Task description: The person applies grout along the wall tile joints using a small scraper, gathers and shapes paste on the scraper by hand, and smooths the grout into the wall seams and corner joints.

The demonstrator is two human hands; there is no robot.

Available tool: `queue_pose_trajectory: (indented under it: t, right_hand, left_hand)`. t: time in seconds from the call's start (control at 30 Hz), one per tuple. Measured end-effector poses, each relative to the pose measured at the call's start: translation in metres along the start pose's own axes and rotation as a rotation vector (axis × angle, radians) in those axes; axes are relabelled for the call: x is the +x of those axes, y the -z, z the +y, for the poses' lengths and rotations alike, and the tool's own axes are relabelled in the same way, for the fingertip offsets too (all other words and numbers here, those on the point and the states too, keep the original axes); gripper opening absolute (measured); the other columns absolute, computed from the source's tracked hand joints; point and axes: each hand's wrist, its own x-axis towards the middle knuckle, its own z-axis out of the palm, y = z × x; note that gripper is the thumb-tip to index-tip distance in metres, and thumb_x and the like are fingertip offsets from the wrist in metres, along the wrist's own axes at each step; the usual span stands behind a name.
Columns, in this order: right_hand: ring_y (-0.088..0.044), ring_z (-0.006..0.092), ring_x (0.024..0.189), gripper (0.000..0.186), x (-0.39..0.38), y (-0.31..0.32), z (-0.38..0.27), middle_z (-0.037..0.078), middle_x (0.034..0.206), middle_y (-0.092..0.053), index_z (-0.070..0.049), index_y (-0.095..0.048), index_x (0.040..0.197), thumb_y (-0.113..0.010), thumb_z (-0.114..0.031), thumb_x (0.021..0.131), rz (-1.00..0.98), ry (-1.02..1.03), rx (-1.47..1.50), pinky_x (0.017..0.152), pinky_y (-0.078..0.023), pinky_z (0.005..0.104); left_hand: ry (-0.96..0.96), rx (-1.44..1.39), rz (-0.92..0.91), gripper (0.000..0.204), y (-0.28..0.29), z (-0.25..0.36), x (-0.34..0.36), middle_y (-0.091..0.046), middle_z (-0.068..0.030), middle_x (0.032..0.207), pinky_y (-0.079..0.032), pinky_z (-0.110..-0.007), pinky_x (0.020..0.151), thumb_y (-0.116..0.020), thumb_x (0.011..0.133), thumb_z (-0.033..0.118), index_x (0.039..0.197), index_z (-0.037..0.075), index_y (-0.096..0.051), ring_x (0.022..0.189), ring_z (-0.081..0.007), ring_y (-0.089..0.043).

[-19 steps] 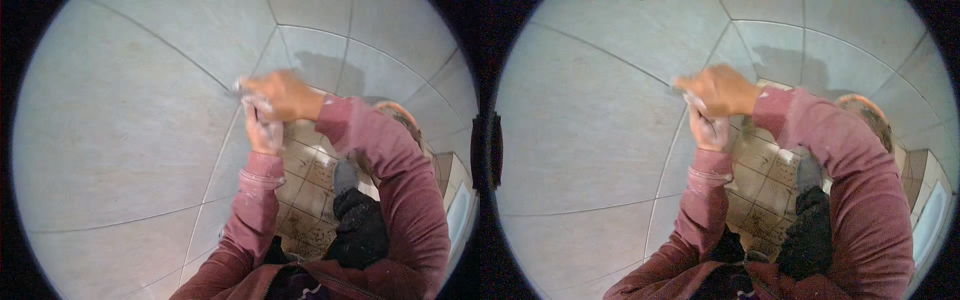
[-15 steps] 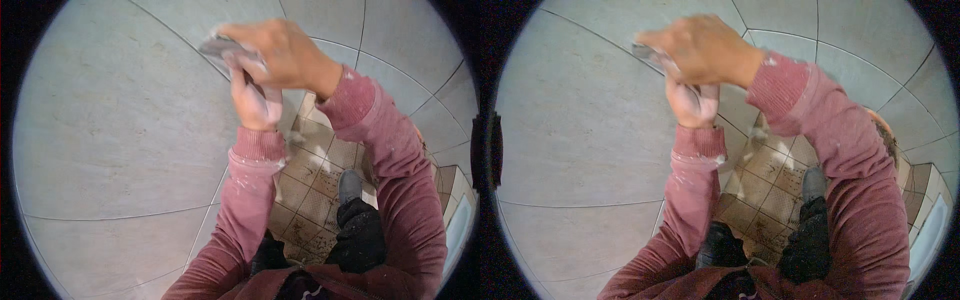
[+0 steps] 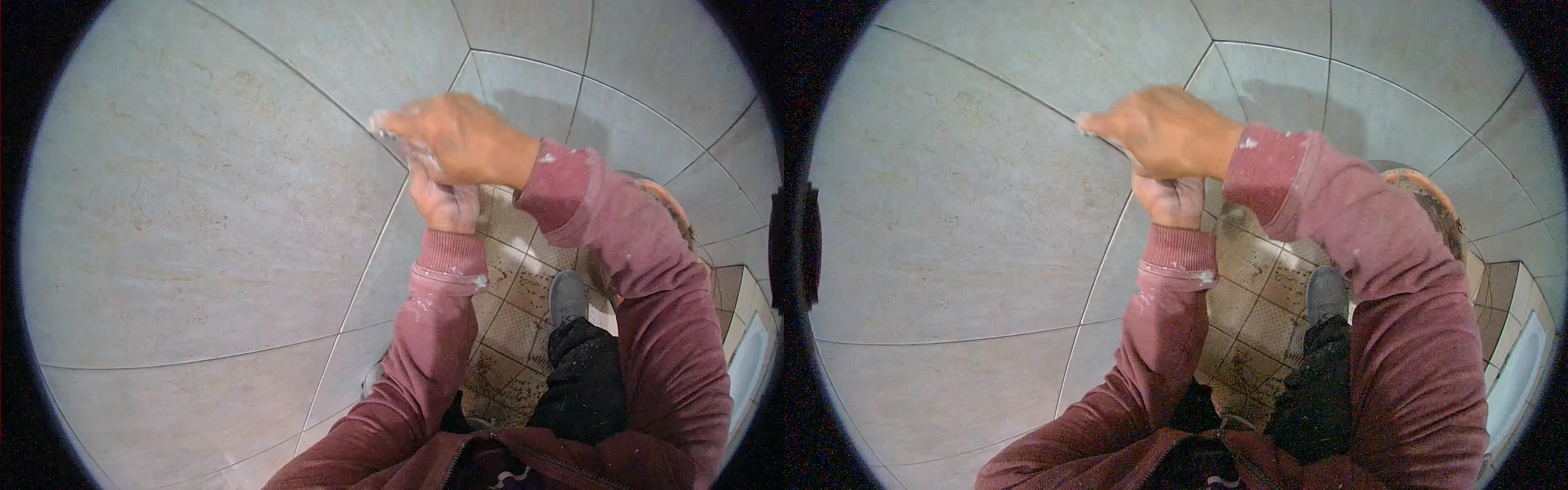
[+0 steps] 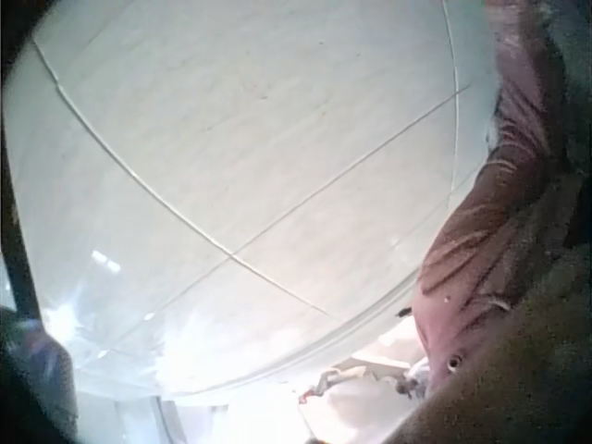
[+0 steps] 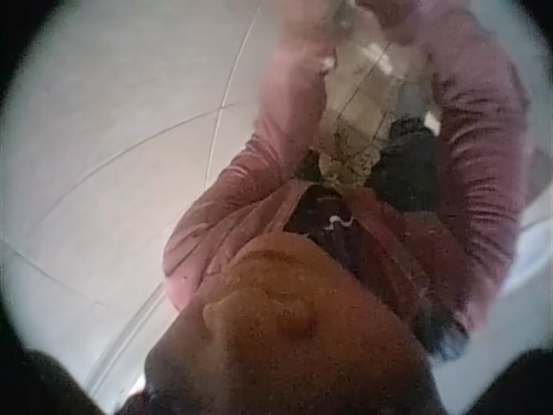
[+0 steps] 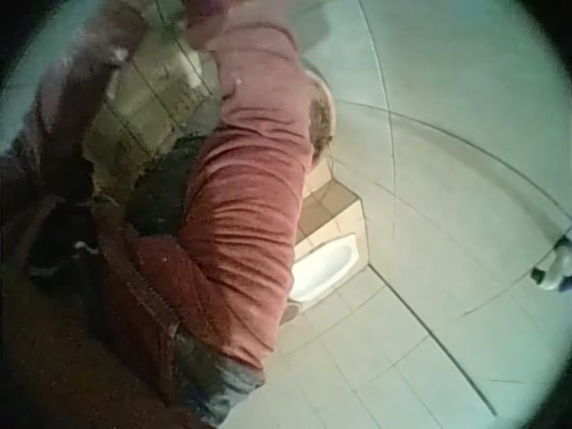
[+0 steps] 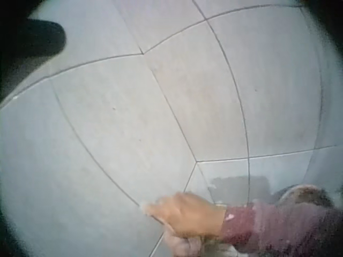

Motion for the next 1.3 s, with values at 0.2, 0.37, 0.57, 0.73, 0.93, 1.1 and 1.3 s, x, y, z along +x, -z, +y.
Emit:
queue_pose_trajectory:
  t: [0.2,0.37,0.57,0.73,0.93,1.1,1.3]
  right_hand:
    - [-0.058,0.0325,0.063,0.040,0.002,0.013,-0.005,0.015,0.067,-0.059,-0.012,-0.056,0.106,-0.056,-0.009,0.065,0.032,-0.084,0.057,0.055,-0.046,0.0410]
    - [-0.059,0.0334,0.066,0.037,0.068,0.083,-0.030,0.017,0.071,-0.060,-0.010,-0.056,0.103,-0.055,-0.008,0.066,0.356,0.120,0.031,0.057,-0.047,0.0416]
    - [-0.055,0.0376,0.063,0.016,0.085,0.103,-0.035,0.021,0.064,-0.056,-0.001,-0.049,0.084,-0.050,-0.006,0.069,0.071,0.101,0.143,0.055,-0.044,0.0401]
    - [-0.059,0.0325,0.068,0.040,0.049,0.054,-0.019,0.018,0.072,-0.060,-0.009,-0.056,0.104,-0.054,-0.005,0.064,0.030,0.078,0.003,0.058,-0.047,0.0415]
    - [-0.059,0.0318,0.064,0.042,-0.003,0.016,-0.016,0.016,0.066,-0.058,-0.006,-0.054,0.105,-0.057,-0.005,0.064,-0.279,-0.120,-0.033,0.056,-0.047,0.0401]
    - [-0.057,0.0337,0.059,0.035,0.055,0.065,-0.017,0.018,0.067,-0.058,-0.003,-0.054,0.103,-0.055,-0.009,0.069,0.451,0.221,0.021,0.052,-0.046,0.0415]
    - [-0.055,0.0374,0.064,0.020,0.125,0.130,-0.048,0.021,0.067,-0.056,0.000,-0.050,0.087,-0.051,-0.006,0.068,0.411,0.304,0.083,0.057,-0.044,0.0410]
  left_hand:
    - [0.130,-0.092,0.091,0.035,-0.021,0.016,0.002,-0.050,-0.0015,0.110,-0.045,-0.032,0.082,-0.035,0.092,0.033,0.119,0.012,-0.039,0.102,-0.0157,-0.049]
    - [-0.112,0.075,-0.176,0.034,-0.087,0.078,0.048,-0.051,-0.0066,0.112,-0.046,-0.035,0.081,-0.040,0.089,0.026,0.116,0.006,-0.042,0.100,-0.0206,-0.052]
    - [-0.119,-0.180,-0.219,0.035,-0.100,0.085,0.053,-0.048,-0.0120,0.116,-0.040,-0.039,0.090,-0.040,0.088,0.023,0.115,0.003,-0.042,0.106,-0.0250,-0.047]
    - [-0.080,-0.264,-0.141,0.035,-0.044,0.030,0.025,-0.049,-0.0101,0.114,-0.043,-0.038,0.087,-0.042,0.087,0.024,0.115,0.003,-0.041,0.102,-0.0245,-0.050]
    - [-0.180,0.492,-0.041,0.041,-0.005,-0.006,-0.033,-0.042,-0.0065,0.120,-0.041,-0.033,0.090,-0.035,0.092,0.030,0.126,0.008,-0.032,0.108,-0.0193,-0.046]
    - [-0.071,0.079,-0.164,0.039,-0.068,0.055,0.031,-0.045,-0.0046,0.117,-0.042,-0.033,0.086,-0.035,0.092,0.033,0.123,0.009,-0.035,0.107,-0.0171,-0.045]
    - [-0.132,-0.129,-0.349,0.026,-0.141,0.107,0.069,-0.056,-0.0055,0.102,-0.043,-0.037,0.079,-0.043,0.088,0.027,0.103,0.006,-0.051,0.092,-0.0193,-0.053]
